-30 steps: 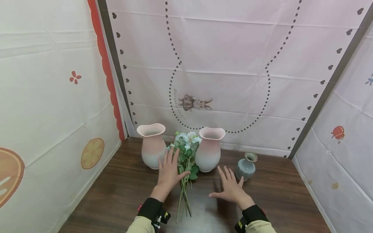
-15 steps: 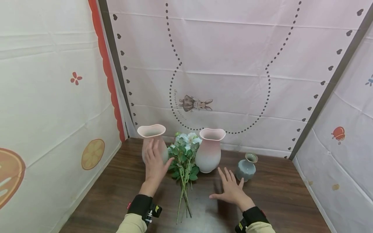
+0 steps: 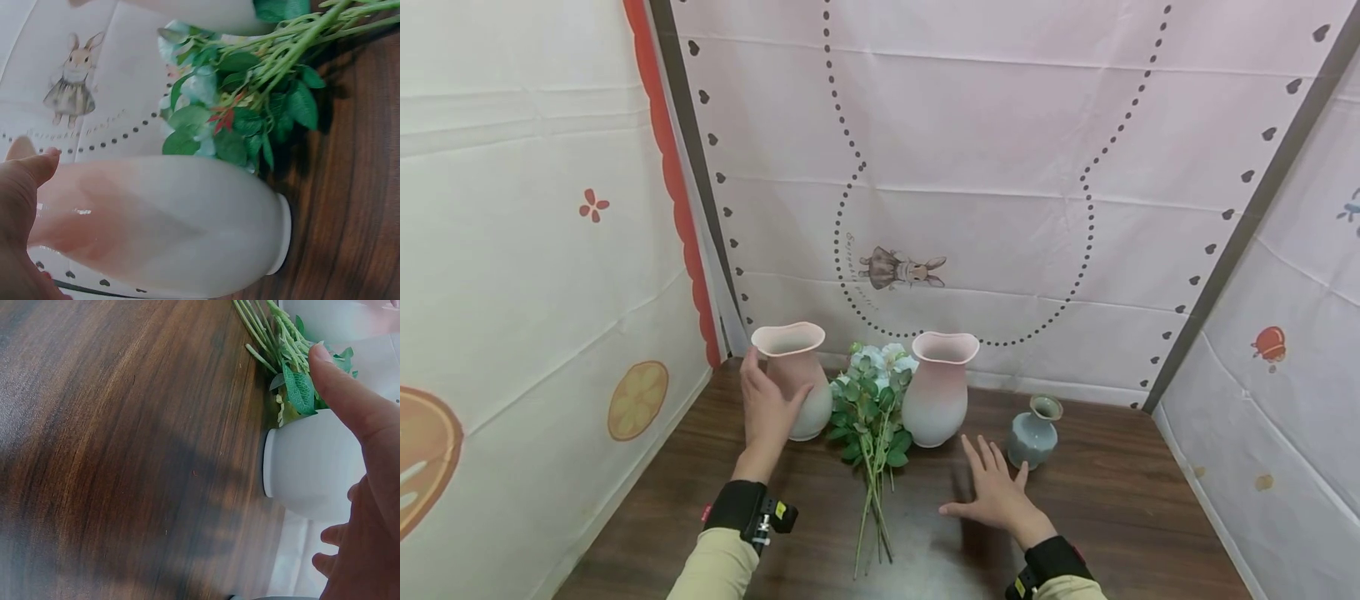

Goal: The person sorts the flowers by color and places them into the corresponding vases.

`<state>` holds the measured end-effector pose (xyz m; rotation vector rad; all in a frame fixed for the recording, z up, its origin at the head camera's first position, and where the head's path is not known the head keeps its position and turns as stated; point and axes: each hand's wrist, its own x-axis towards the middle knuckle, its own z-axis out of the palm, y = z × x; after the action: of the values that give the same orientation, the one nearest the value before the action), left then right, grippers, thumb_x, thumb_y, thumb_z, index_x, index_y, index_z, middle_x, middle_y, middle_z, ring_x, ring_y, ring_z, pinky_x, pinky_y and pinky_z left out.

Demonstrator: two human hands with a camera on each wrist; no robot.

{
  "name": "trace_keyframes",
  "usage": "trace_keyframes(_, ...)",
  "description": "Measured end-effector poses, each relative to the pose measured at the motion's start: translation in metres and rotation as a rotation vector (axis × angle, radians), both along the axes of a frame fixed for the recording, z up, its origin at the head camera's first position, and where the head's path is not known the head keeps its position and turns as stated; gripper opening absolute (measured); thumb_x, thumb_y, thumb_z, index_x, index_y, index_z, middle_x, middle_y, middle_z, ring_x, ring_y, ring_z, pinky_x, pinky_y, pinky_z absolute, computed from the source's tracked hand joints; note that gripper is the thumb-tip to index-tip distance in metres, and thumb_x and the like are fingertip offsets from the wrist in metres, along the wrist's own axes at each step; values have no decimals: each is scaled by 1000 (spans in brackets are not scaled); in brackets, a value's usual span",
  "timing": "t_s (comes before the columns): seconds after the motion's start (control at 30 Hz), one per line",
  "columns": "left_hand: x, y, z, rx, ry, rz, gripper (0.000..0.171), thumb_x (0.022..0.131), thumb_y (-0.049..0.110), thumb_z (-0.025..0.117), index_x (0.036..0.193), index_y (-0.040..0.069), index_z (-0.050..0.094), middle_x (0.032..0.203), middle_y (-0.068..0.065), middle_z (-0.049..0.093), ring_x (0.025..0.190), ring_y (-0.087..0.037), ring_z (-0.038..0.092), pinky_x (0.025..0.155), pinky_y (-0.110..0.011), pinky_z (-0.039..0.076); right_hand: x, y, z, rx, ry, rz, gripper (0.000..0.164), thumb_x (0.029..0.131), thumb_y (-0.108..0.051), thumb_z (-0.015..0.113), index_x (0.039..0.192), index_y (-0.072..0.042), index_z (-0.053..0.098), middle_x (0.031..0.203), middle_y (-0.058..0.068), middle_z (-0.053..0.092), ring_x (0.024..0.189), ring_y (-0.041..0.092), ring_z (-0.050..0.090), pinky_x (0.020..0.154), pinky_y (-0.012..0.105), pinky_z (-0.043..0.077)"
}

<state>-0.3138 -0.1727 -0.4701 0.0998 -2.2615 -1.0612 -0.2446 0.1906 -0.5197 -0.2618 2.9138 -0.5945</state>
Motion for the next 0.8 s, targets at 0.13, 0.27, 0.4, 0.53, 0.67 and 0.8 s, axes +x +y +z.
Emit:
trace_keyframes(0.13,-8,-10,3,112,-116,-40,113,83,32,82,157,6,1,160,-26,21,149,-43,25,123,-58,28,0,-1,-2,-3,0,0,120,70,-66,79,161,-18,16,165,22,18,151,47,17,105,89,4)
trace_keyframes(0.27,-14,-18,4,164,-207,-80,114,84,36,80,158,6,-1,160,-27,23,149,-43,26,123,-58,28,0,-1,-4,-3,-7,-1,120,70,-66,79,161,-19,15,165,21,17,151,47,16,105,89,4)
trace_keyframes(0.4,-21,-25,0,159,-286,-113,110,85,41,78,158,5,4,159,-28,24,148,-44,27,123,-59,27,0,-2,-5,-2,-13,0,120,70,-66,79,161,-18,16,165,22,19,151,48,18,105,89,4)
trace_keyframes(0.53,-26,-31,-4,141,-317,-151,106,85,40,78,157,3,10,158,-29,26,147,-43,29,123,-58,27,0,-3,-8,-2,-26,2,120,70,-66,78,161,-18,16,164,22,22,150,47,20,106,88,6)
trace_keyframes(0.67,-29,-35,-6,133,-325,-180,104,85,35,79,157,3,11,157,-29,26,147,-44,30,123,-58,27,1,-3,-10,-4,-25,11,120,70,-66,79,160,-17,17,163,22,24,149,47,23,106,88,7)
trace_keyframes(0.8,-35,-37,-5,95,-321,-219,106,84,32,79,157,2,8,157,-30,24,147,-45,28,124,-58,25,1,-4,-9,-4,-6,17,119,70,-65,80,160,-17,19,163,22,24,149,46,24,107,87,8)
